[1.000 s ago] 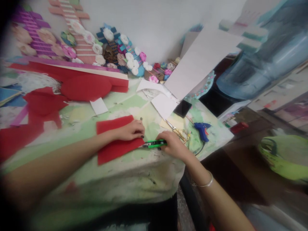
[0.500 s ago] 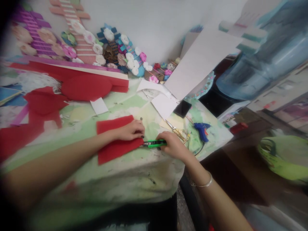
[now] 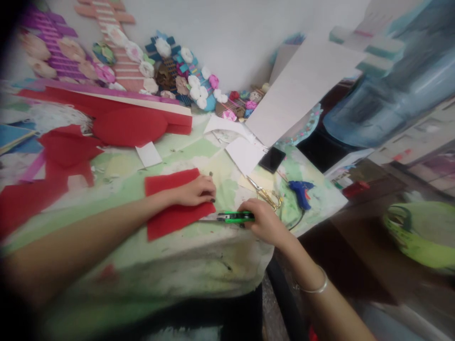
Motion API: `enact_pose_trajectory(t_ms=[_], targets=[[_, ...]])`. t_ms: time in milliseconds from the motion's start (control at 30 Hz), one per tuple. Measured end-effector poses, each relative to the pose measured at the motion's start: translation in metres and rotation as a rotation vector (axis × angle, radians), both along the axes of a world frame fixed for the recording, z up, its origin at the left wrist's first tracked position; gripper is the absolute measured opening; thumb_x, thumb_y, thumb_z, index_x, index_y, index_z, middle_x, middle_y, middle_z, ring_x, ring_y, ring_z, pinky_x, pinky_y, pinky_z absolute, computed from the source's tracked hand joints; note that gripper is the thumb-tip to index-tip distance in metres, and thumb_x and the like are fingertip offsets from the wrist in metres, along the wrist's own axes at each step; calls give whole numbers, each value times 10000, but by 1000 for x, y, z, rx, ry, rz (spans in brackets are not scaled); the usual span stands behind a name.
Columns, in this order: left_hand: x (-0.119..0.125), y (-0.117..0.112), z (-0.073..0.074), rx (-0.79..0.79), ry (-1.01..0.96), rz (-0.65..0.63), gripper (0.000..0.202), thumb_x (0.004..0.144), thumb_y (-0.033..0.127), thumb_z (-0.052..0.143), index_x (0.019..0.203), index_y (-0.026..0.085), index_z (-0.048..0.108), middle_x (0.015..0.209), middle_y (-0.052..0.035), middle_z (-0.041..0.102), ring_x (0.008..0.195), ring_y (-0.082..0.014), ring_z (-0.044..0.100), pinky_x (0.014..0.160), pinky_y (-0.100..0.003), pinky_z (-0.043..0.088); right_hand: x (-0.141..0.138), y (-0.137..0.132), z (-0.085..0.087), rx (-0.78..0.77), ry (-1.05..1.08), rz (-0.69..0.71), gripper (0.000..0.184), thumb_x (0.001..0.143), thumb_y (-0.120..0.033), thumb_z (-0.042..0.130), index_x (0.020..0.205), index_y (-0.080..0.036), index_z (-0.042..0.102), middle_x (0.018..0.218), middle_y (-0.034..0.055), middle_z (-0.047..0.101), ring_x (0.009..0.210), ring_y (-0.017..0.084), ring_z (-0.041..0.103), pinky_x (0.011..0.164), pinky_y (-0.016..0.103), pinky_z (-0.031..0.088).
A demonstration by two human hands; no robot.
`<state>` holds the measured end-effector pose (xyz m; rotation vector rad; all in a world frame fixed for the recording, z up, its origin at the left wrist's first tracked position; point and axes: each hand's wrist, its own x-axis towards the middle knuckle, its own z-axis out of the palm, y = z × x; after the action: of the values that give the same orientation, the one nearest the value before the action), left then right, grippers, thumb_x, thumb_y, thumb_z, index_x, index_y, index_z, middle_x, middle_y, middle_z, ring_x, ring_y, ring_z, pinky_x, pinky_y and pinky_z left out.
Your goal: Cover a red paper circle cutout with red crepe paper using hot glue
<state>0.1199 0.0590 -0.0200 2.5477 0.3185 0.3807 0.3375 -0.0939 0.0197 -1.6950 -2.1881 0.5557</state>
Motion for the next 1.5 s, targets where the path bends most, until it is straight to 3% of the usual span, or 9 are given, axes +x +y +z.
enact_pose_trajectory(t_ms=[367,700,1067,1500], targets=[[0,-1,1,7,0,-1,142,844,193,529,709,174,567,746,-29,622,834,-192,498,832,-345,343,-24,11,0,15,-10,41,311,615,-7,577,870,-164,658,836,39,619,791,182,543,701,278,396],[0,0,1,1,3,-1,142,844,196,540,707,171,571,750,-31,631,842,-195,496,853,-359,331,-12,-4,3,19,-5,10,285,644,2,601,860,-176,654,831,30,622,809,183,545,709,280,387],[0,-1,1,13,6,-1,143,848,206,526,721,174,583,766,-35,642,845,-194,503,843,-351,344,-30,11,3,17,-1,62,295,614,2,598,856,-159,651,833,33,619,796,177,535,695,270,381],[0,-1,2,14,-2,2,145,844,213,531,711,181,579,760,-32,643,846,-196,509,849,-352,337,-19,-1,2,20,-3,27,255,643,-6,598,824,-181,643,824,32,619,807,188,542,701,280,380]])
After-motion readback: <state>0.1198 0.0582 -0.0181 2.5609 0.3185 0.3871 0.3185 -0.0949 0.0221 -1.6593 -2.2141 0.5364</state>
